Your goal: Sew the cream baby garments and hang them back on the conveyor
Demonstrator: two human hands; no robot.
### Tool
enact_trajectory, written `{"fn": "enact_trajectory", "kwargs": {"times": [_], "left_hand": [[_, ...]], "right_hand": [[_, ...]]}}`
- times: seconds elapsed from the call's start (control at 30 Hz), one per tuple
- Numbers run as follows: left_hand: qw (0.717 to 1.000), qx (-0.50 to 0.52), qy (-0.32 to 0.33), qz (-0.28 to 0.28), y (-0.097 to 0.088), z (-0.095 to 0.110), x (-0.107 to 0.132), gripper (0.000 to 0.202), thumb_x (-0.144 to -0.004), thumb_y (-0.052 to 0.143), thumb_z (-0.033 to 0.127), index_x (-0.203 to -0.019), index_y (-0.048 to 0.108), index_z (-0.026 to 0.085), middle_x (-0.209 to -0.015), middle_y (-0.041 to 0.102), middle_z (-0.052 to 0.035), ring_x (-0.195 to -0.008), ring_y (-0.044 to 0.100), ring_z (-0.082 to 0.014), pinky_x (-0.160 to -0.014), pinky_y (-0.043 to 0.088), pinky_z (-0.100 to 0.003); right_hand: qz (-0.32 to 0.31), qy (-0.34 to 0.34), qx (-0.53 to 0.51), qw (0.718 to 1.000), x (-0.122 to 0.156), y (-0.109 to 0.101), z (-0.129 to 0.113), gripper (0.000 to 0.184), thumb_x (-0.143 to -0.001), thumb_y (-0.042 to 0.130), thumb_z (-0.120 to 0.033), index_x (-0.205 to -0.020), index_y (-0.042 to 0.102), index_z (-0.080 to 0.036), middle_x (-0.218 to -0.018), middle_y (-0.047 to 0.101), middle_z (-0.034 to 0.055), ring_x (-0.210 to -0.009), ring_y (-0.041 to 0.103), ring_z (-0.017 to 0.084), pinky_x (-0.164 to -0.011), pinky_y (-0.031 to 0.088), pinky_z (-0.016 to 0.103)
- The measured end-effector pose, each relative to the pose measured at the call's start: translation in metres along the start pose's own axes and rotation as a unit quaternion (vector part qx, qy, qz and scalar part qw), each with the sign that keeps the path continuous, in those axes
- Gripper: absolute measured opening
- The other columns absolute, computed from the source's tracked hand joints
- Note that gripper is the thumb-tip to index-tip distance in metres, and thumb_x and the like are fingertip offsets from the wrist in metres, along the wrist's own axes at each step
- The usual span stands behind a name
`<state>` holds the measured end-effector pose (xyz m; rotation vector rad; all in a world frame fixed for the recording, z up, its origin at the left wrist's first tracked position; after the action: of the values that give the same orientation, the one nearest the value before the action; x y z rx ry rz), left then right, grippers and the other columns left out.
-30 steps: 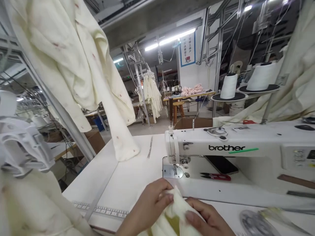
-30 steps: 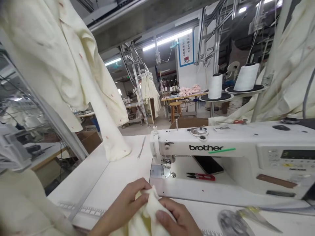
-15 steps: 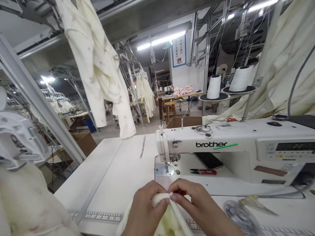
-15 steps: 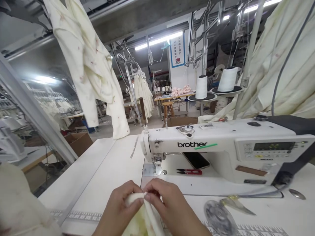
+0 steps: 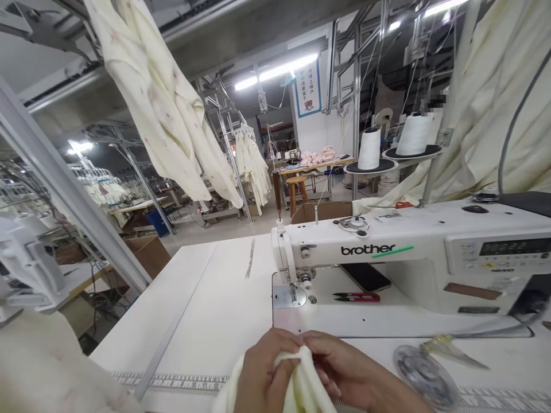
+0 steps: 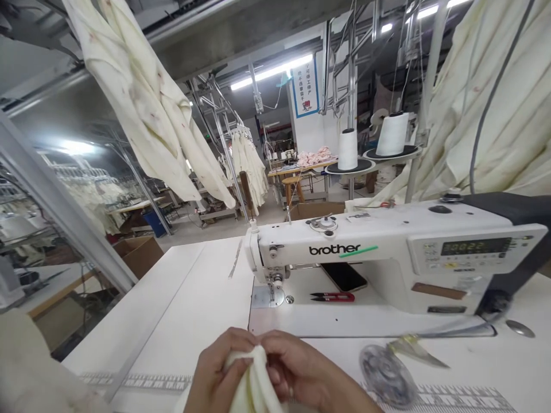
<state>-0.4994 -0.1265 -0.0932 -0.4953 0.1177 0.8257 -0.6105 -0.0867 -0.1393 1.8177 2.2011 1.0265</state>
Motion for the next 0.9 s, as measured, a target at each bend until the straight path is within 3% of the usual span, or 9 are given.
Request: {"fn": "enact_trajectory", "kwargs": {"times": [0.1,0.2,0.27,0.37,0.5,0.6,0.73,0.83,0.9], "left_hand": [[0.998,-0.026,-0.040,0.050,-0.002,-0.008,0.002,0.008,-0.078,0.043,0.023,-0.077,0.051,0.024,-0.089,0.060,-0.0047,-0.087,0.056,-0.0192,-0.078,0.042,-0.029],[0.991,-0.084,-0.042,0.095,-0.002,-0.008,0.003,0.010,-0.080,0.039,0.025,-0.082,0.049,0.024,-0.094,0.058,-0.0064,-0.091,0.054,-0.0206,-0.078,0.043,-0.031],[0.988,-0.104,-0.038,0.103,0.000,-0.006,0.003,0.010,-0.080,0.040,0.025,-0.083,0.049,0.024,-0.095,0.057,-0.0072,-0.092,0.053,-0.0211,-0.080,0.042,-0.032],[0.987,-0.058,-0.101,0.108,-0.002,-0.006,-0.001,0.016,-0.079,0.046,0.028,-0.094,0.051,0.023,-0.092,0.056,-0.0058,-0.090,0.053,-0.0199,-0.079,0.042,-0.030],[0.982,0.080,-0.171,-0.002,-0.005,-0.008,-0.014,0.047,-0.075,0.056,0.034,-0.120,0.046,0.024,-0.088,0.052,-0.0024,-0.080,0.053,-0.0161,-0.073,0.043,-0.026],[0.983,0.082,-0.148,-0.078,-0.009,-0.009,-0.027,0.026,-0.077,0.056,0.034,-0.098,0.062,0.020,-0.089,0.053,-0.0036,-0.086,0.052,-0.0166,-0.076,0.041,-0.025],[0.987,0.060,-0.123,-0.079,-0.009,-0.024,-0.046,0.014,-0.077,0.056,0.030,-0.083,0.061,0.019,-0.086,0.054,-0.0019,-0.082,0.051,-0.0147,-0.069,0.039,-0.022],[0.971,0.111,-0.178,-0.118,0.000,-0.049,-0.061,0.021,-0.072,0.062,0.035,-0.080,0.057,0.016,-0.074,0.054,-0.0004,-0.067,0.050,-0.0120,-0.059,0.037,-0.020],[0.955,0.146,-0.222,-0.128,0.006,-0.068,-0.070,0.029,-0.067,0.066,0.038,-0.078,0.056,0.014,-0.068,0.055,-0.0003,-0.060,0.049,-0.0112,-0.055,0.036,-0.020]], "right_hand": [[0.064,-0.142,0.090,0.984,0.011,0.006,-0.006,0.033,-0.075,0.053,-0.047,-0.068,0.046,-0.016,-0.050,0.044,-0.0038,-0.040,0.038,0.007,-0.039,0.030,0.016],[0.180,-0.273,0.282,0.902,0.029,0.017,-0.014,0.033,-0.080,0.050,-0.050,-0.078,0.047,-0.017,-0.068,0.049,-0.0012,-0.060,0.046,0.013,-0.057,0.037,0.022],[0.230,-0.262,0.372,0.860,0.035,0.023,-0.012,0.028,-0.078,0.054,-0.046,-0.084,0.048,-0.019,-0.068,0.050,-0.0023,-0.062,0.045,0.014,-0.057,0.035,0.022],[0.238,-0.236,0.397,0.854,0.037,0.024,-0.013,0.022,-0.086,0.045,-0.041,-0.086,0.050,-0.020,-0.069,0.054,-0.0022,-0.062,0.048,0.015,-0.056,0.035,0.022],[0.169,-0.304,0.415,0.841,0.038,0.019,-0.030,0.022,-0.093,0.036,-0.031,-0.086,0.054,-0.020,-0.081,0.058,-0.0003,-0.075,0.053,0.017,-0.067,0.038,0.023],[0.162,-0.348,0.470,0.795,0.036,0.011,-0.039,0.019,-0.092,0.038,-0.023,-0.091,0.057,-0.022,-0.090,0.058,0.0005,-0.084,0.053,0.017,-0.075,0.037,0.024],[0.228,-0.319,0.426,0.815,0.021,-0.014,-0.036,0.013,-0.089,0.045,-0.024,-0.086,0.057,-0.021,-0.083,0.058,-0.0013,-0.077,0.053,0.016,-0.067,0.037,0.023],[0.277,-0.276,0.366,0.845,0.006,-0.038,-0.030,0.017,-0.085,0.051,-0.033,-0.078,0.055,-0.019,-0.073,0.056,-0.0021,-0.070,0.051,0.016,-0.059,0.037,0.022],[0.302,-0.267,0.362,0.840,-0.003,-0.053,-0.029,0.021,-0.083,0.051,-0.037,-0.073,0.053,-0.018,-0.069,0.055,-0.0025,-0.067,0.051,0.016,-0.056,0.036,0.022]]}}
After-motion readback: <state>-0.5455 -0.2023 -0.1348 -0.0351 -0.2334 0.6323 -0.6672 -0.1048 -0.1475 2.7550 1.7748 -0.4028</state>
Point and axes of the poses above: each hand's wrist, its own x-axis away from the middle knuckle, its own y-axis out of the palm, z = x × y, the point moved 4 cm from there along -x, towards the middle knuckle
